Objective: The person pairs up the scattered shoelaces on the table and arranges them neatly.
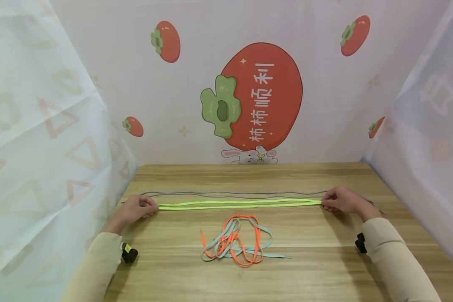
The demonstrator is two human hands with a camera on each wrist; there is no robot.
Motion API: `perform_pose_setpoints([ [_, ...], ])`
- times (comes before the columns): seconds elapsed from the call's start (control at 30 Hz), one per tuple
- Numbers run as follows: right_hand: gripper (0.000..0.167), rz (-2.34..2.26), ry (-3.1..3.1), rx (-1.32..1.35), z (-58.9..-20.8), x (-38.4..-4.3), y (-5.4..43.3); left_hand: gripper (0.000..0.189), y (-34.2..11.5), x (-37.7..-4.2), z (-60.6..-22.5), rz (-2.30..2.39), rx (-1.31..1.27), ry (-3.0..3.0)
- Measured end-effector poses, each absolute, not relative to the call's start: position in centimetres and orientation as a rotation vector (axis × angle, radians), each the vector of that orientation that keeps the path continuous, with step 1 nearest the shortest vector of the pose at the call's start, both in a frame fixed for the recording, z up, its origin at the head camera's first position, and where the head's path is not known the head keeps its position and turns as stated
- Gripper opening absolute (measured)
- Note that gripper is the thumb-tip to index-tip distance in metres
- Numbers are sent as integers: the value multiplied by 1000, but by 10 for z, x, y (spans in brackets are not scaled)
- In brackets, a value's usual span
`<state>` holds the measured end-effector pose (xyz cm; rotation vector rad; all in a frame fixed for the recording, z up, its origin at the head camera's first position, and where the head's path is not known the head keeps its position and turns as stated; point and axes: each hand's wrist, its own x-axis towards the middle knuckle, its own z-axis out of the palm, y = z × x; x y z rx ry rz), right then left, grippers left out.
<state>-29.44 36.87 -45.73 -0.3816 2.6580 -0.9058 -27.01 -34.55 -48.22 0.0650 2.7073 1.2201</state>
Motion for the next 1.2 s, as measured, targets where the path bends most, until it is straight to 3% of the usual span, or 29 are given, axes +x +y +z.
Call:
perform_pose_setpoints([
  [0.33, 13, -821, 2716, -338, -456, -293, 369, 18, -334, -268, -476, 1113, 41, 2808],
  [0.83, 16, -690, 2843, -411, -451, -278, 383, 15, -348, -251, -453, 677, 256, 3061],
  [1.2, 14, -662, 2823, -579, -434, -275, 341, 14, -314, -244, -429, 720, 428, 3026],
])
